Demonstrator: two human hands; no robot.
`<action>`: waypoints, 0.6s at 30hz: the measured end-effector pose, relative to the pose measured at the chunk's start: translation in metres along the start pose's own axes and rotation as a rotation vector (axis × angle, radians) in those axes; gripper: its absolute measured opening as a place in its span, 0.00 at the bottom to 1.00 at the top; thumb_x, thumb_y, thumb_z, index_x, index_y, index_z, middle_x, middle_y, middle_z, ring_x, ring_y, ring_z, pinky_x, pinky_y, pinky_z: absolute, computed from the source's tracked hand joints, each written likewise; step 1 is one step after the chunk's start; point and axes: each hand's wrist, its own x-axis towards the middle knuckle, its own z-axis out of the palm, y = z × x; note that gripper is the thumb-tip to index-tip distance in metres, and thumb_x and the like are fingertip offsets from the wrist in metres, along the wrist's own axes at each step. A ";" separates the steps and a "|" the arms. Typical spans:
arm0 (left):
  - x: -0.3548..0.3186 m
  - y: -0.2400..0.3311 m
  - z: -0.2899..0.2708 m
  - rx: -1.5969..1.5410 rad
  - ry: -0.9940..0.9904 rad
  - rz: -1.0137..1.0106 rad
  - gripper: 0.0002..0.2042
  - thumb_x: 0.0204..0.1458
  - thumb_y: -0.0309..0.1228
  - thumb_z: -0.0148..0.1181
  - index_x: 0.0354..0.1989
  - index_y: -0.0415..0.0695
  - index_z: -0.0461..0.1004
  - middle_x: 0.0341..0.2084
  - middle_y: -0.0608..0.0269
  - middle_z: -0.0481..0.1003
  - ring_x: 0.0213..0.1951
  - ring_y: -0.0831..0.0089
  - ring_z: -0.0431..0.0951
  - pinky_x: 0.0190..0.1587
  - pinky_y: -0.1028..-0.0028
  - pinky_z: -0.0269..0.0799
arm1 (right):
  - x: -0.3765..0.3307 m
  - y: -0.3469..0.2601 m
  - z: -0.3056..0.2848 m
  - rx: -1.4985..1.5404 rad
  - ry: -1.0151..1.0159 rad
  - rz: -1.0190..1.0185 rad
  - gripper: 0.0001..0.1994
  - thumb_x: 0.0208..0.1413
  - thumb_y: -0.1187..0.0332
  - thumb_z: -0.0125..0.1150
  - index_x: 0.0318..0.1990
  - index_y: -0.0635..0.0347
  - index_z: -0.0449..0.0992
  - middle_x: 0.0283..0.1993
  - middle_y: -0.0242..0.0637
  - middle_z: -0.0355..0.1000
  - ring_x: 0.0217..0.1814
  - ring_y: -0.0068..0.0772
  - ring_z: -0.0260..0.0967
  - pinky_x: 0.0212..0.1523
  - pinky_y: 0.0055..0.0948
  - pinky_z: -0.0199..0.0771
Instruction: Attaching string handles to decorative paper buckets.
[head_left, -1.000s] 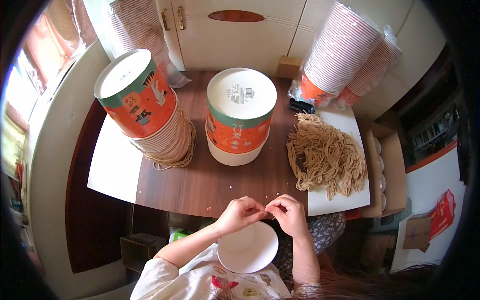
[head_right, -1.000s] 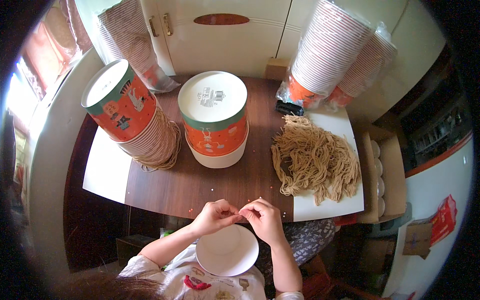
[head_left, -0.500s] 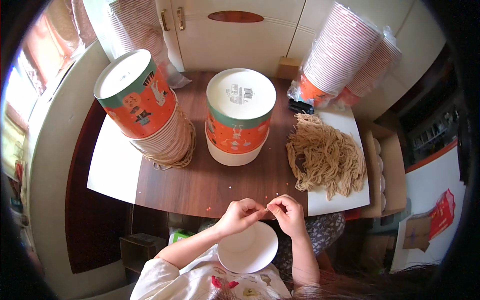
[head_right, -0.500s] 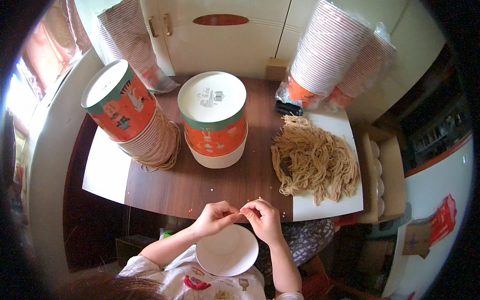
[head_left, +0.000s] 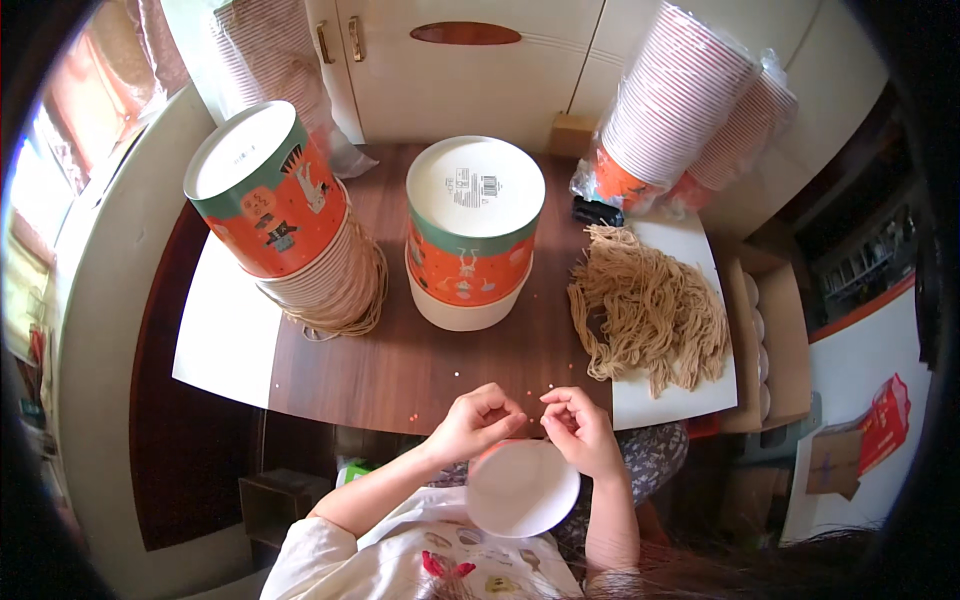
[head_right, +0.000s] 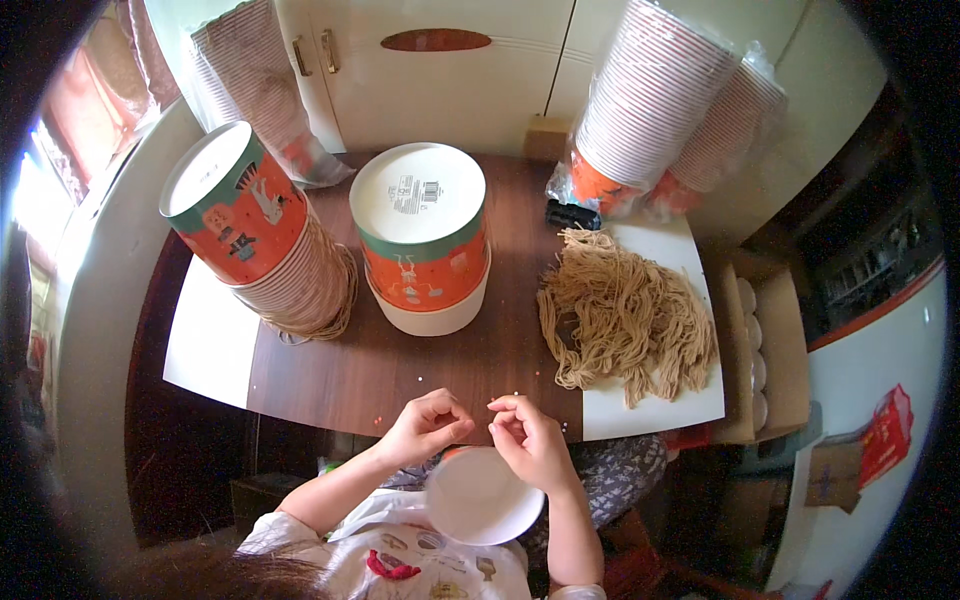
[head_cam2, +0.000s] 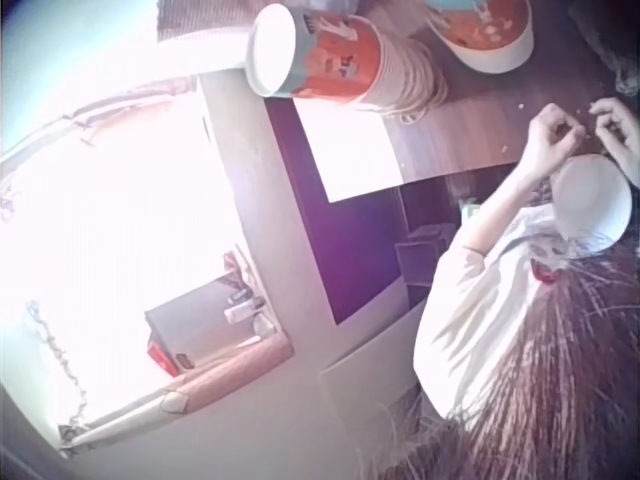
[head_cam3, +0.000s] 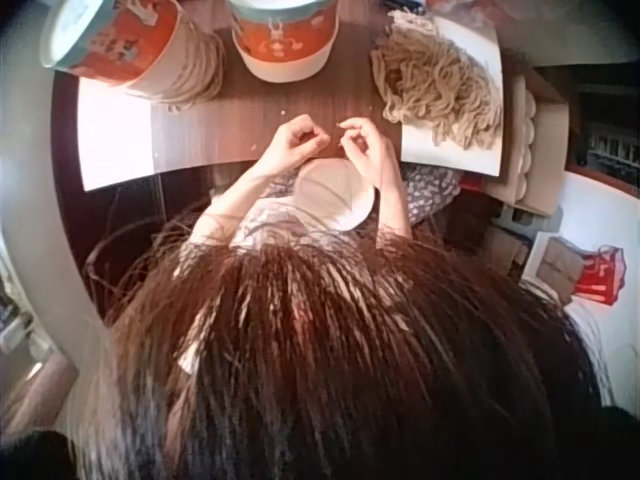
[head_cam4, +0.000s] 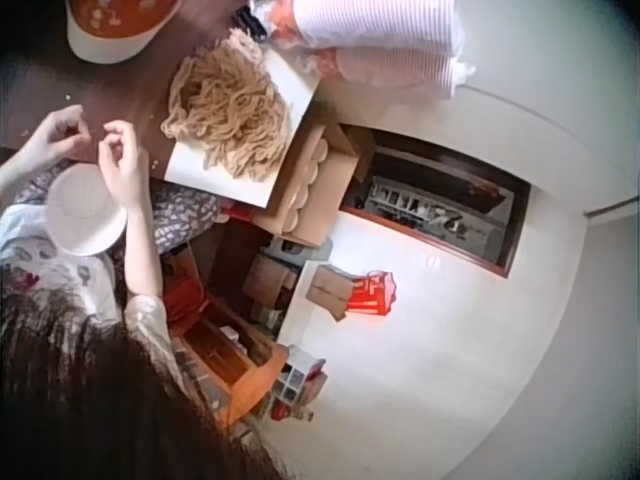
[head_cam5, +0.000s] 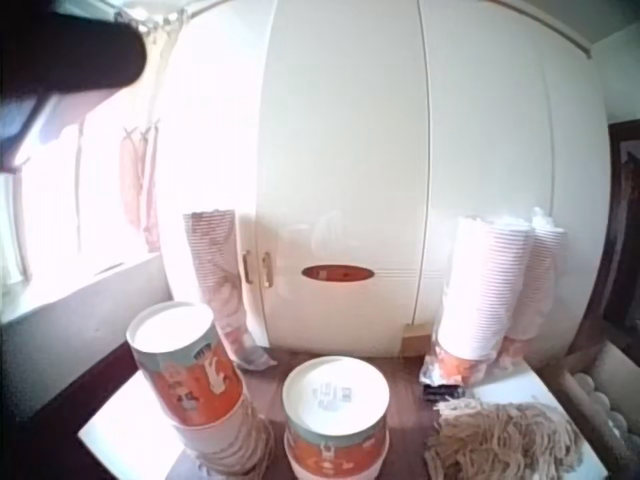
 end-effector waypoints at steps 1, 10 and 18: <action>0.001 0.002 0.001 -0.006 -0.001 -0.006 0.05 0.48 0.26 0.58 0.31 0.37 0.72 0.28 0.64 0.67 0.31 0.81 0.70 0.31 0.81 0.67 | -0.001 0.000 0.000 0.018 0.014 -0.002 0.09 0.50 0.77 0.55 0.40 0.65 0.67 0.26 0.29 0.68 0.26 0.11 0.62 0.26 0.14 0.63; 0.006 0.007 0.012 0.310 -0.110 0.111 0.13 0.42 0.32 0.63 0.34 0.40 0.72 0.28 0.55 0.71 0.32 0.63 0.74 0.36 0.69 0.73 | -0.002 -0.007 -0.007 0.132 0.013 0.004 0.12 0.51 0.79 0.52 0.44 0.64 0.64 0.31 0.30 0.67 0.30 0.13 0.61 0.30 0.13 0.63; 0.011 -0.021 0.041 0.308 -0.171 0.152 0.12 0.41 0.30 0.63 0.35 0.42 0.73 0.27 0.58 0.71 0.31 0.64 0.74 0.34 0.69 0.73 | -0.012 -0.018 -0.022 0.201 -0.004 0.035 0.16 0.49 0.82 0.48 0.48 0.63 0.62 0.37 0.33 0.65 0.33 0.14 0.59 0.33 0.12 0.60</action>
